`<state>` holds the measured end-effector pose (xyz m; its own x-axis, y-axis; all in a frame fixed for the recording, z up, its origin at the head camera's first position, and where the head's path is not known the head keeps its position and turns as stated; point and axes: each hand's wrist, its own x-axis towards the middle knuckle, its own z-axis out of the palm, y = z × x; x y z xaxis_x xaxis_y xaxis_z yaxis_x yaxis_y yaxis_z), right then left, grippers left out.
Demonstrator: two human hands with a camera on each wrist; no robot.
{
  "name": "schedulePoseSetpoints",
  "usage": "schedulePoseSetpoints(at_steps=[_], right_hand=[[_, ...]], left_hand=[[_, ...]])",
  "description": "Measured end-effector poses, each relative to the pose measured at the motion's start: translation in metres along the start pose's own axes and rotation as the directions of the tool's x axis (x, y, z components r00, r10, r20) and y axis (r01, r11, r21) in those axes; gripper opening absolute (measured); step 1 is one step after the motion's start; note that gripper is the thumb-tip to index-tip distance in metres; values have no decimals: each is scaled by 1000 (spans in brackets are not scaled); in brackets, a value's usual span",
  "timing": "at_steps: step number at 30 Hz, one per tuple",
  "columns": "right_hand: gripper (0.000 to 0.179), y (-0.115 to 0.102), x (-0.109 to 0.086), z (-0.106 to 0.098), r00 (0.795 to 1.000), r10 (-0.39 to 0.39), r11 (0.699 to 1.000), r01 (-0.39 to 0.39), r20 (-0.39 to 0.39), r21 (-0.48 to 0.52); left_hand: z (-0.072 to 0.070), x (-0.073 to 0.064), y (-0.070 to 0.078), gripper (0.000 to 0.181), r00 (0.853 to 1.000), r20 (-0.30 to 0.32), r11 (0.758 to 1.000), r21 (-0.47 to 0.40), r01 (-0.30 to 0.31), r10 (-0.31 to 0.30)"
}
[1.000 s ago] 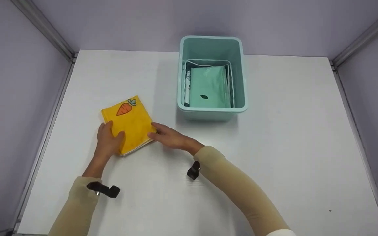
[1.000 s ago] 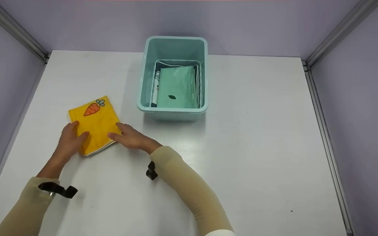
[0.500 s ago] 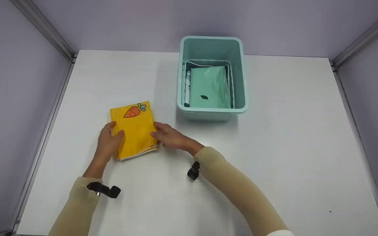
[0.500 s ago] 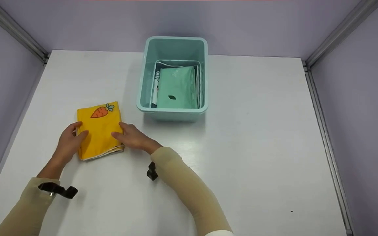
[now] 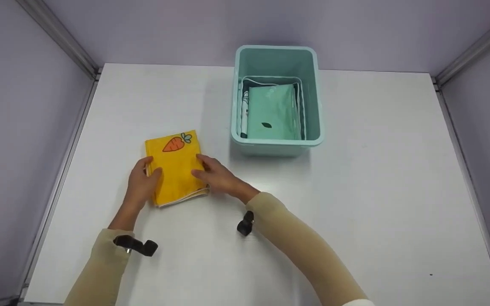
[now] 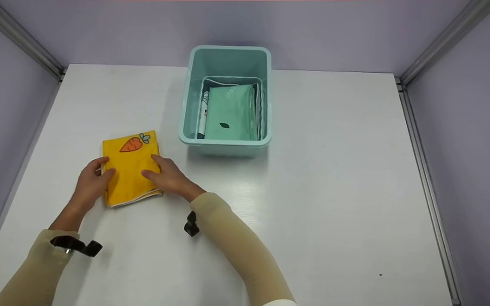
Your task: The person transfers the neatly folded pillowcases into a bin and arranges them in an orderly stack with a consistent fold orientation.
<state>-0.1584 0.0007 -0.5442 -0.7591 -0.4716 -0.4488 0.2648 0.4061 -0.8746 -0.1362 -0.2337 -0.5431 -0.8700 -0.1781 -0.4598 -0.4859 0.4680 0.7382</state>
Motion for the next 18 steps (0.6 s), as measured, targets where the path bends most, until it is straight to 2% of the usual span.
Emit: schedulePoseSetpoints(at_steps=[8,14,18], right_hand=[[66,-1,-1,1,999,1,979,6,-38,206],[65,-1,0,1,999,-4,973,15,-49,232],[67,0,2,3,998,-4,983,15,-57,185]], left_hand=[[0,0,-1,60,1000,-13,994,-113,-11,10],[0,1,-3,57,999,17,975,-219,-41,46],[2,1,-4,58,998,32,971,-235,-46,56]])
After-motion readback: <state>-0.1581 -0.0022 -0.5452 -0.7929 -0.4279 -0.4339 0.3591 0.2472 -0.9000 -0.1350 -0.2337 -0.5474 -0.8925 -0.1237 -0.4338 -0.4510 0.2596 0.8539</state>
